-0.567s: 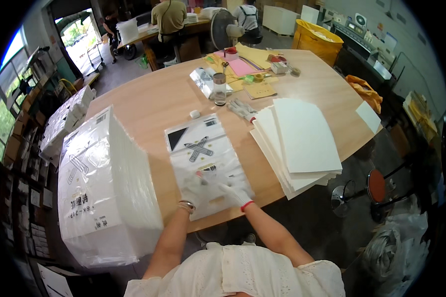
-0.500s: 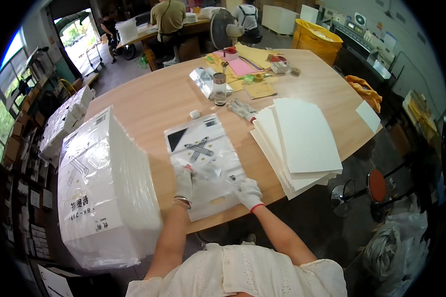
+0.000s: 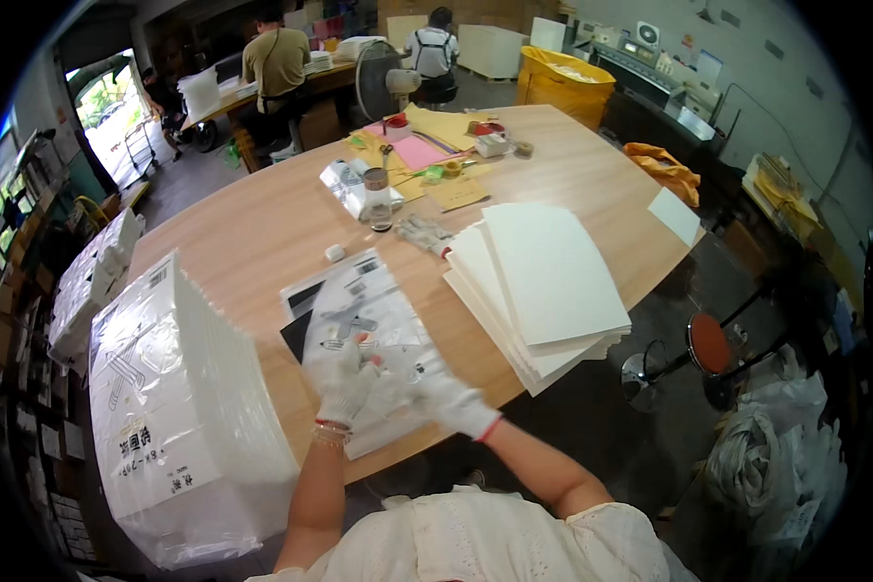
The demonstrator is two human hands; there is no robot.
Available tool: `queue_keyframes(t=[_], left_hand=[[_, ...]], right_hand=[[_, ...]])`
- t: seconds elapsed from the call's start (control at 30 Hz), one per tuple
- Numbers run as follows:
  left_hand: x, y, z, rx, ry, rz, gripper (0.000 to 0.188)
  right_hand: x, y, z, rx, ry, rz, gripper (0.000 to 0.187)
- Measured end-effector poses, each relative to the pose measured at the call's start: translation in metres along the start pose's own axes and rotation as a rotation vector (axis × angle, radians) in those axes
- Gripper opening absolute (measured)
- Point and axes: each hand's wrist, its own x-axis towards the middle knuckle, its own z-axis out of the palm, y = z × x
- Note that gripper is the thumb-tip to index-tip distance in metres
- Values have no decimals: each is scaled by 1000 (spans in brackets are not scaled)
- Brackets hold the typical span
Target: The person repeatedly picks up white sheets of paper from a stack on a table and places them into clear plastic packaging bags. The person then seals the bags and places them on a growing pile of packaged items. The task is performed continuously throughout the clip.
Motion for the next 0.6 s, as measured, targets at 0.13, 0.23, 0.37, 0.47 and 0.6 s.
queue_keyframes(t=[0.13,0.23,0.37,0.47,0.6], left_hand=[[-25,10,-3,597,409,477,30],[-47,24,11,165,497,479,31],[-77,37,60,-200,-181,245,28],[-81,25,116,-669,-623,-102,29],[-75,27,132,-1378,-760,-741,39]], right_hand=[[-65,-101,-167,-1064,474,17,58],[-67,-86,-215,-859,447,272,61],[-70,-48,-256,-885,389,299,43],[-67,-93,-224,-976,492,289,25],[-127,-165,-121,-1435,435,-458,15]])
